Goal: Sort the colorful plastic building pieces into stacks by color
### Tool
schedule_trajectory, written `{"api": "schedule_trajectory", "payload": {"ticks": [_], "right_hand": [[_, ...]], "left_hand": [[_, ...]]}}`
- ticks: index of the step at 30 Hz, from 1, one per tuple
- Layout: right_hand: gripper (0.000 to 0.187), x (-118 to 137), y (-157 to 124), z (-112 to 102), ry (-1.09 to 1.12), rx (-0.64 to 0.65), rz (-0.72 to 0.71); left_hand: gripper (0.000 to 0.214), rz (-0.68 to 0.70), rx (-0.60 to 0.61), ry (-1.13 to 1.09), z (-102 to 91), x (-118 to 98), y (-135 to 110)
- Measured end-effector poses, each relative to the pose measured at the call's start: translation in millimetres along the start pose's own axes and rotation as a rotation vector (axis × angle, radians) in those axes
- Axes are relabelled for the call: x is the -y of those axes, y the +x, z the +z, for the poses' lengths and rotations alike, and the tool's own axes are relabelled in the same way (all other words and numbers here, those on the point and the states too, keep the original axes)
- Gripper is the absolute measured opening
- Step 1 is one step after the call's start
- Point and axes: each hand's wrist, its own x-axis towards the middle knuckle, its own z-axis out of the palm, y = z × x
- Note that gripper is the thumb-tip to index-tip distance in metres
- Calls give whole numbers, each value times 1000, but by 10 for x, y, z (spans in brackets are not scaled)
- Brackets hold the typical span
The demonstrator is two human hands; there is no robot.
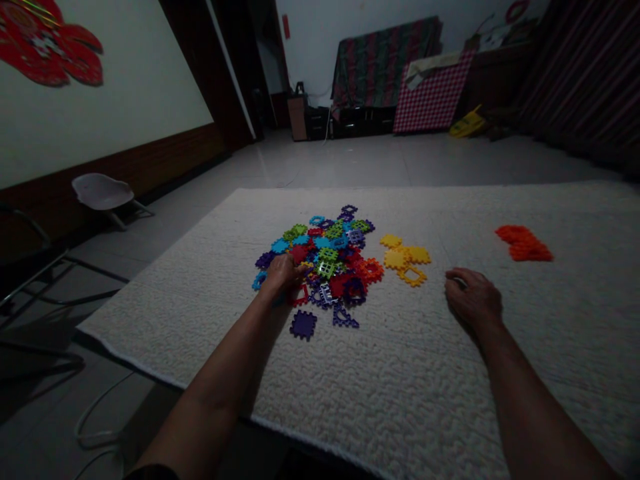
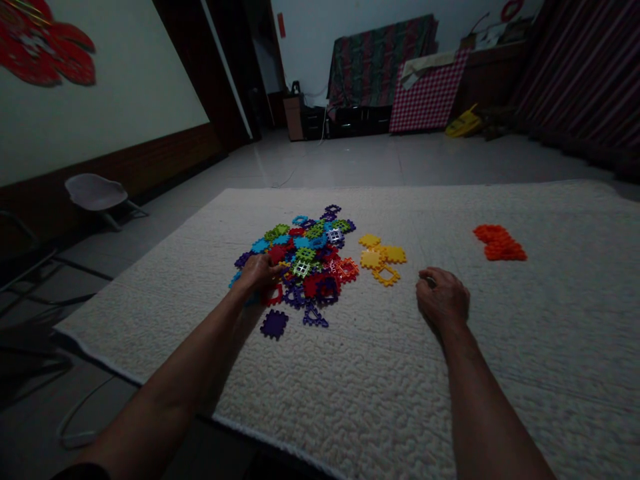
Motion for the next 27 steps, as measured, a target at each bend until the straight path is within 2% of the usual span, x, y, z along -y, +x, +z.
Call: {"api": "schedule_trajectory", "payload": {"ticks": [5,8,10,12,14,15,17,20,23,25,27], "right_hand": [[25,-29,5,22,-4,-6,-6],[25,-26,5,22,-5,0,-2],[25,-17,-1,19,-10,3,-1],[25,-3,-9,15,-15,-1,-6],[25,15,-15,10,-17,-9,-7],[26,24,-16,6,-16,-10,-5],[27,43,-15,-5,-12,-7,7],[31,72,-9,-29,31,-14,72],[33,93,-8,-55,91,-33,146],[33,99,-11,-67,98,-28,142],[32,98,-13,-70,86,-24,114]], "left_hand": [[37,-36,-1,-23,-8,-60,-82],[33,-33,-21,-75,-40,-19,-98],[31,-54,-108,-132,-89,43,-100],[26,-108,-244,-229,-164,90,-100],[23,-152,-353,-399,-246,67,-106],[22,-161,-370,-517,-276,15,-113],[23,-147,-312,-790,-295,-187,-137],[22,-60,-87,-1090,-192,-701,-186],[18,37,36,-1167,-3,-1325,-207],[19,24,78,-1192,97,-1708,-190],[23,72,132,-1189,140,-2008,-154]]}}
